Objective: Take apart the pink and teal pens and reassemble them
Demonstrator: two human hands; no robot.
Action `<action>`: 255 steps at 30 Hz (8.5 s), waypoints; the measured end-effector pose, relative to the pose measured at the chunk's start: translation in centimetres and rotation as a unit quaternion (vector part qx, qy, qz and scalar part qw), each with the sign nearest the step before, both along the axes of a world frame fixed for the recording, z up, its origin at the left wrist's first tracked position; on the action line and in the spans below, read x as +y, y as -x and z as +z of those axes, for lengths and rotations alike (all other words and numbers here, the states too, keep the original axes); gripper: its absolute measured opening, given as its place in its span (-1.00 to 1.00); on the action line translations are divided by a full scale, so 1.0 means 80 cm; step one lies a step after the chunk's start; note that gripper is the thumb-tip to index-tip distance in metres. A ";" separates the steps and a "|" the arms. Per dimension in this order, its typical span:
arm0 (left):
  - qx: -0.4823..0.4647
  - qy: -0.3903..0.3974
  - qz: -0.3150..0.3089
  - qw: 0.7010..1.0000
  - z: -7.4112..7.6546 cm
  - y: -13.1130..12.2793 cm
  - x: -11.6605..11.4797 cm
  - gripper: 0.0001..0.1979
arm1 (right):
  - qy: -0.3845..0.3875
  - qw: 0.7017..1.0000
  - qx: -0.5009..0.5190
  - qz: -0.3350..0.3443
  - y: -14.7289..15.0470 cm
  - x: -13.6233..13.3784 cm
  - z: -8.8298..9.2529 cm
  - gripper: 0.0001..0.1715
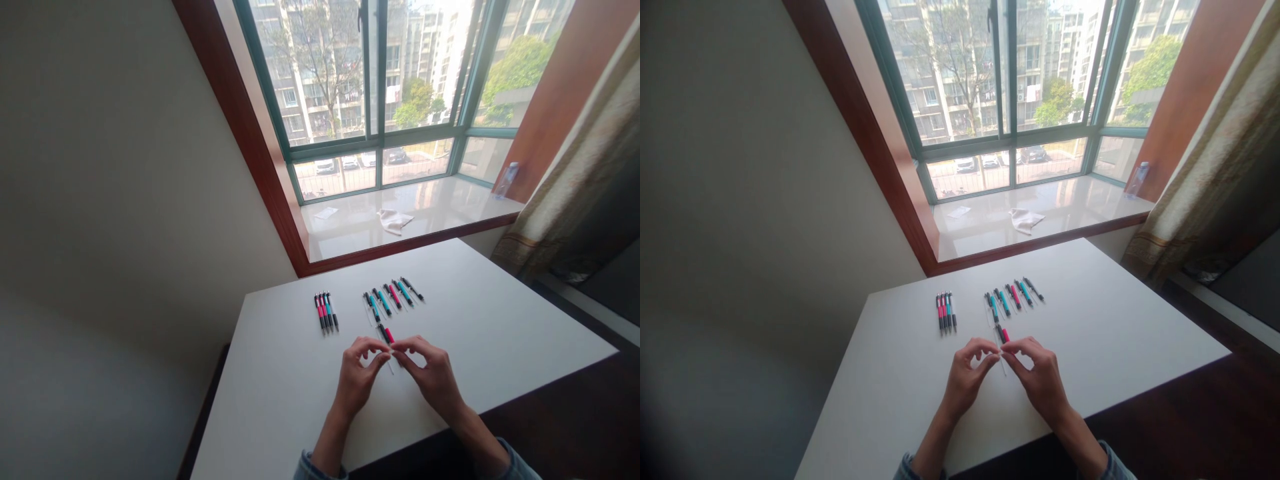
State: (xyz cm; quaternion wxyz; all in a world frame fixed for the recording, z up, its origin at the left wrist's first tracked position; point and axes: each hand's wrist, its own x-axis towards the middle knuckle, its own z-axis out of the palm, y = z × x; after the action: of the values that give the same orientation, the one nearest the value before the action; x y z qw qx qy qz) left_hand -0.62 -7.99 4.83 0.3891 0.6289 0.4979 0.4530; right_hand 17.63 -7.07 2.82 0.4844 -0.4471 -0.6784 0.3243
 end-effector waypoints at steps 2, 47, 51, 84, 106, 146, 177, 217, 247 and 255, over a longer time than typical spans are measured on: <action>-0.007 0.005 0.002 1.000 0.000 0.002 0.000 -0.79 | 0.013 1.000 0.012 0.013 0.002 0.000 0.003 -0.83; -0.030 -0.016 0.208 0.977 -0.012 0.018 0.000 -0.65 | -0.109 0.983 -0.137 0.046 0.004 0.061 -0.036 -0.76; 0.053 -0.042 0.224 0.972 -0.006 0.035 0.006 -0.73 | -0.102 0.988 -0.116 0.010 -0.003 0.058 -0.034 -0.76; 0.368 -0.063 -0.020 0.928 0.019 0.112 0.127 -0.62 | -0.042 0.997 -0.052 -0.050 -0.014 0.064 -0.027 -0.67; 0.503 -0.149 -0.051 0.850 0.010 0.117 0.141 -0.79 | -0.015 0.998 -0.042 -0.043 -0.015 0.065 -0.030 -0.70; 0.257 -0.178 -0.023 0.950 -0.011 0.035 0.020 -0.77 | 0.059 0.997 -0.042 -0.033 0.028 0.038 0.012 -0.43; 0.152 -0.108 0.007 0.982 -0.014 0.035 0.021 -0.71 | 0.112 0.991 0.055 0.053 0.002 0.049 0.026 -0.58; 0.127 -0.065 0.038 0.989 -0.006 0.037 0.022 -0.71 | 0.041 0.982 -0.184 -0.019 -0.012 0.107 -0.028 -0.75; 0.066 -0.039 -0.018 0.997 -0.007 0.033 0.018 -0.79 | 0.130 0.991 -0.016 0.015 0.047 0.034 0.021 -0.39; 0.060 -0.023 -0.019 0.998 0.000 0.034 0.017 -0.64 | 0.135 0.989 0.016 0.062 0.041 0.033 0.030 -0.56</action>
State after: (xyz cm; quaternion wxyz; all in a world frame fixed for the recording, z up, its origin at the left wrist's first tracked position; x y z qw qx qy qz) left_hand -3.31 -6.64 4.85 0.3523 0.6735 0.4974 0.4182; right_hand 14.33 -4.41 5.19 0.4097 -0.4602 -0.6467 0.4496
